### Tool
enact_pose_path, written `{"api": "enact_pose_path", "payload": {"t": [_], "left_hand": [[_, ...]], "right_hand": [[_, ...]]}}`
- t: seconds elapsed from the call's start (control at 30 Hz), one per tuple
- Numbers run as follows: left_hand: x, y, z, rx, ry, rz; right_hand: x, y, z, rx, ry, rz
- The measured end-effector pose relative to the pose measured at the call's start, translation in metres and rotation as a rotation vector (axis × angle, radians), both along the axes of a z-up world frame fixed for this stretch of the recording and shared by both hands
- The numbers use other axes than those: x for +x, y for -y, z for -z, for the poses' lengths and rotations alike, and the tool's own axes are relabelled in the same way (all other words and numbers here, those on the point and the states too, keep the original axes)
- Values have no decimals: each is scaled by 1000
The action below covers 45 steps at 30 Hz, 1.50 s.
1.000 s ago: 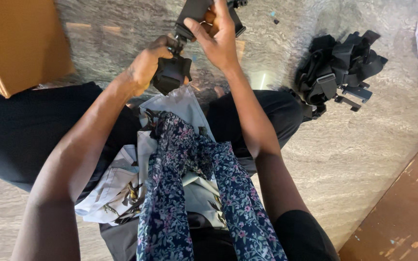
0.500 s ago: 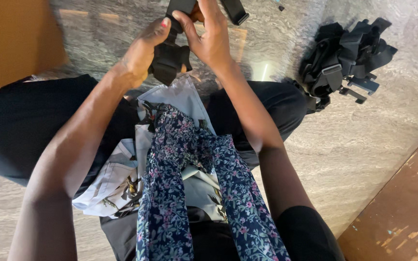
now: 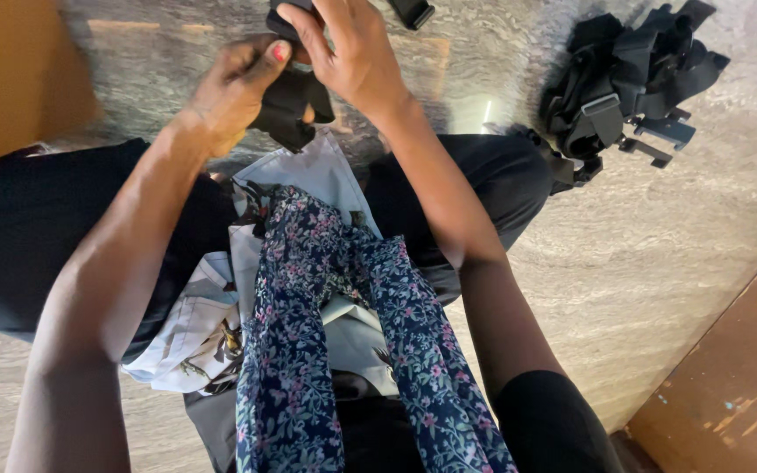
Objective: The person sits on the floor and assembles black plastic mounts by hand. They pick up a base unit, insert a metal pin, and attach a strap or bracket, repeating the process with multiple units from a pile on the floor.
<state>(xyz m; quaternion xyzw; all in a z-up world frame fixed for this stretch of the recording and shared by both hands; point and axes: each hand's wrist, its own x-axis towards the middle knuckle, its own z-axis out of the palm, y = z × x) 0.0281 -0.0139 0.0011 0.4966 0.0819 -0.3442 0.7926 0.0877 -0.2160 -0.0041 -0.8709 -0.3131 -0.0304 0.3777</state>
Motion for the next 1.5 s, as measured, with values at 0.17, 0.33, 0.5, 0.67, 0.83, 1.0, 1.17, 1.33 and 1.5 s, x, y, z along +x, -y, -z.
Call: {"api": "enact_pose_path", "payload": {"t": [0.17,0.33,0.5,0.67,0.83,1.0,1.17,1.33,1.5], "left_hand": [[3,-5,-2,-64,140,-31],[5,-18,-10,-328,166,-138],[3,-24,1,-523,69,-208],[-4,-26,10,-296,181,-189],[1,-33,-13,-88,520,-172],[16,-37,-24,116,815,-66],[-1,-32,-22,-361,349,-149],[-13,-26,-8,-502,209,-250],[-15,-25,-7,-581,224,-253]], "right_hand": [[0,6,3,219,-141,-12],[-2,9,-14,717,-540,-36],[-42,-12,-38,467,-445,-132],[-55,-6,-52,377,-365,-73],[-53,-7,-61,418,-268,-64],[-57,-9,-62,618,-343,-98],[-56,-9,-66,557,-178,-96],[-57,-18,-68,581,-120,-69],[-60,-13,-78,524,-136,-78]]}}
